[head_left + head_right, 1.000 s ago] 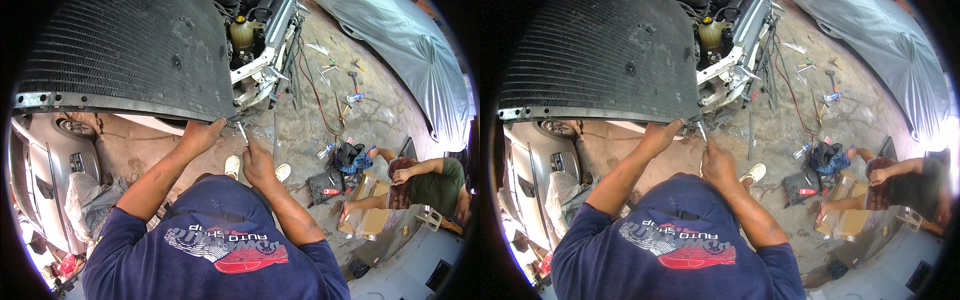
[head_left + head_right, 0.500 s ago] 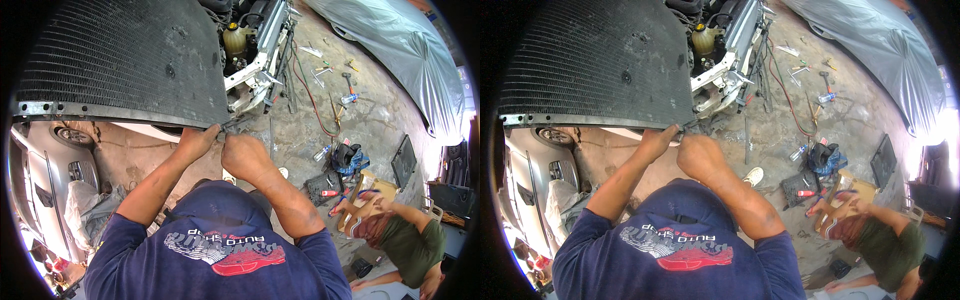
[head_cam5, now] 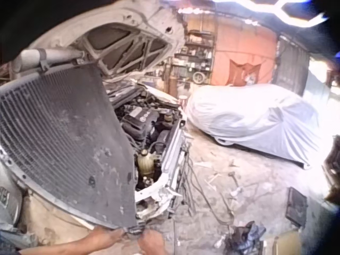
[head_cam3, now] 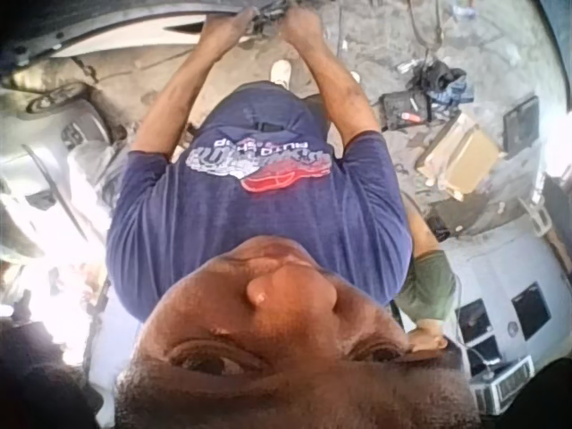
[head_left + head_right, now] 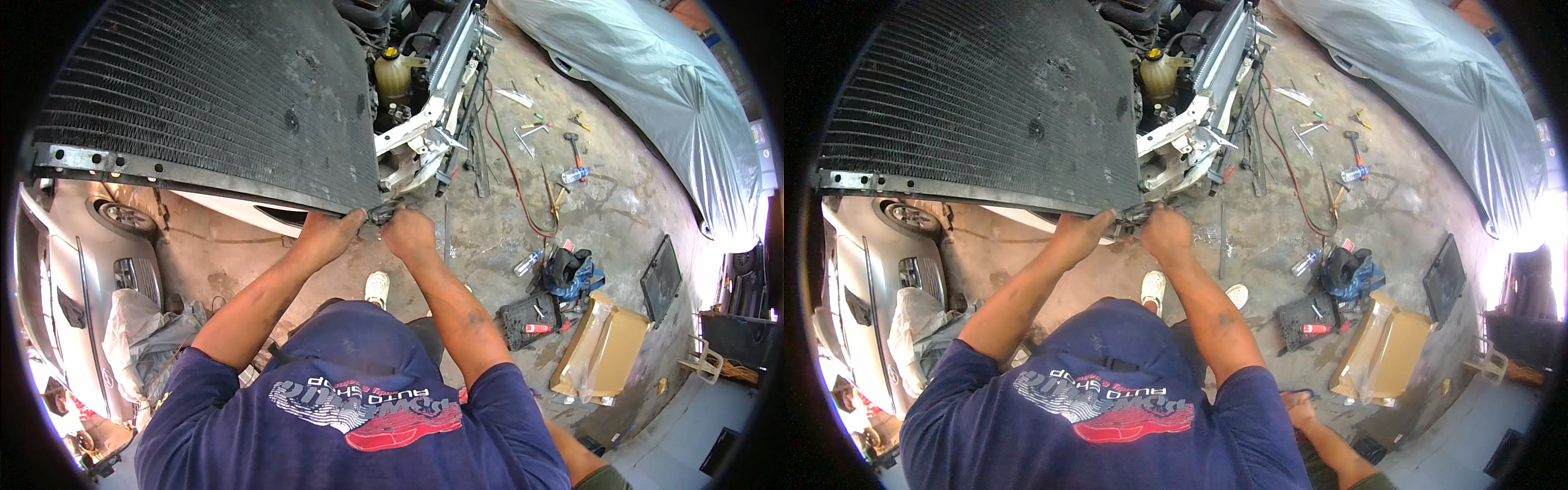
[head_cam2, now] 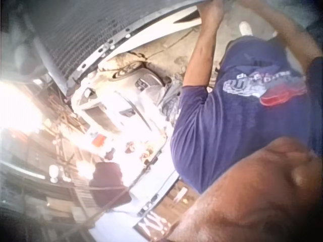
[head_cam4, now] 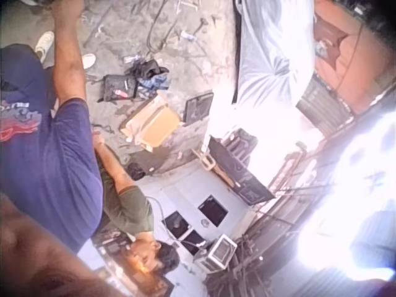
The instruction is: The person uses a pair of pliers to manipulate a wire and secure a component on the radiator assembly within the engine bay of a vehicle.
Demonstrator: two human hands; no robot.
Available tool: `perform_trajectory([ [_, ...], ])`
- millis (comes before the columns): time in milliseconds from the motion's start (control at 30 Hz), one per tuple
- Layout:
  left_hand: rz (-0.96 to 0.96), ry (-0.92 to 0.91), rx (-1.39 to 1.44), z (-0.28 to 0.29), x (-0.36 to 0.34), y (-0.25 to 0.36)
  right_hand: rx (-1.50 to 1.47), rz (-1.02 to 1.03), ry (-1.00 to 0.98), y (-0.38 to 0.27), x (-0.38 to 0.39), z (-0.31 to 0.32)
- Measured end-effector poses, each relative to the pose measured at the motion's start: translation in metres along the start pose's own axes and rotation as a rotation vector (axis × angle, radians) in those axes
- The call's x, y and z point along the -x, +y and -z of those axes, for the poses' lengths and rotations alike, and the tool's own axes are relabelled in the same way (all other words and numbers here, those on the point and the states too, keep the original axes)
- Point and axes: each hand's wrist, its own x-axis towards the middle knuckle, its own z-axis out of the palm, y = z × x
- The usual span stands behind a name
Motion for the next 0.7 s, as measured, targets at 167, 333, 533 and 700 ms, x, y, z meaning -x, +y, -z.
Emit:
perform_trajectory([
  [167, -0.058, 0.030, -0.033, -0.001, 0.001, -0.003, -0.204, -0.252, 0.009, 0.000, 0.016, 0.017],
  [333, -0.072, 0.009, 0.017, -0.002, -0.002, -0.008, -0.313, -0.125, 0.009, 0.010, 0.030, 0.024],
  [533, -0.079, 0.016, -0.005, -0.001, -0.001, -0.010, -0.663, -0.051, -0.086, -0.014, 0.082, 0.072],
  [700, -0.084, 0.010, -0.044, -0.002, -0.003, -0.016, -0.774, -0.088, -0.108, -0.038, 0.092, 0.090],
])
